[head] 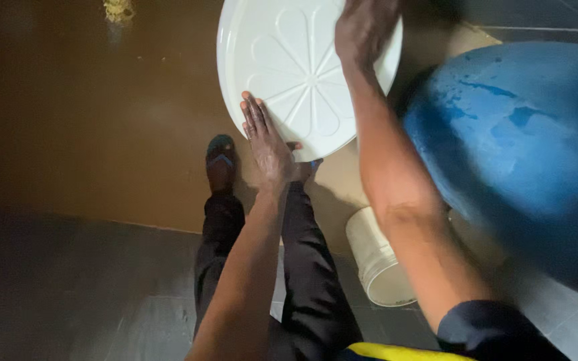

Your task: The person scrubs the underside and top of a toilet seat and the rim of a toilet bowl using a sponge, then rinses the seat by pouring water from a small bucket.

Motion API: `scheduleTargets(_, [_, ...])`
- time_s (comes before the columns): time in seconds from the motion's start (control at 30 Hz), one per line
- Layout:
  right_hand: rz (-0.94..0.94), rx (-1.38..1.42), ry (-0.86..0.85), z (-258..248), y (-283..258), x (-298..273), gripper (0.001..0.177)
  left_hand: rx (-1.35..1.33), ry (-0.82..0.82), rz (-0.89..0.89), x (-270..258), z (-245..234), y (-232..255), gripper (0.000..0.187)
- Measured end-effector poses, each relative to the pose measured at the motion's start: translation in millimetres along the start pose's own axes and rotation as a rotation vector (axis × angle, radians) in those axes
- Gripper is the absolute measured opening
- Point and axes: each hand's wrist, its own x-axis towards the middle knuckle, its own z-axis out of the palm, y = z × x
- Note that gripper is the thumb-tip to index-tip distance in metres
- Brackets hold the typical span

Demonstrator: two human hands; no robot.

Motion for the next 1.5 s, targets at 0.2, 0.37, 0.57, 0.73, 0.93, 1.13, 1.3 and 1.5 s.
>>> scheduleTargets(0.2, [-1.137, 0.170, -0.233, 26, 17, -77, 0.058, -0.058, -0.092, 0.017, 9, 8, 4, 0.145])
scheduleTargets(0.37, [-0.740, -0.062, -0.027, 79, 14, -35, 0.054, -0.141, -0.013, 0.059, -8, -32, 7, 0.142])
scheduleTargets(0.57, [-1.136, 0.112, -0.181, 63, -10, -81, 0.048, -0.306, 0.076, 0.002, -19, -22, 7, 0.139])
scheduleTargets(0.73, [-0.532, -0.144, -0.348, 79, -54, -35, 0.035, -0.366, 0.212, 0.119, -24, -7, -5, 0.135])
scheduleTargets(0.93, [-1.069, 0.157, -0.296, 66, -54, -57, 0.036, -0.327, -0.028, -0.103, -18, -6, -2, 0.148])
scheduleTargets(1.13, [-1.387, -0.074, -0.227, 32, -18, -142, 0.036, -0.164, -0.173, -0.080, -12, -22, -8, 0.149])
scheduleTargets(1.3, [-0.524, -0.016, 0.148, 32, 61, -103, 0.060, -0.278, 0.002, -0.018, -18, -27, -10, 0.149])
scheduleTargets(1.5, [-0.752, -0.034, -0.279, 48, 88, -136, 0.080, -0.287, 0.085, 0.072, -15, -27, -18, 0.151])
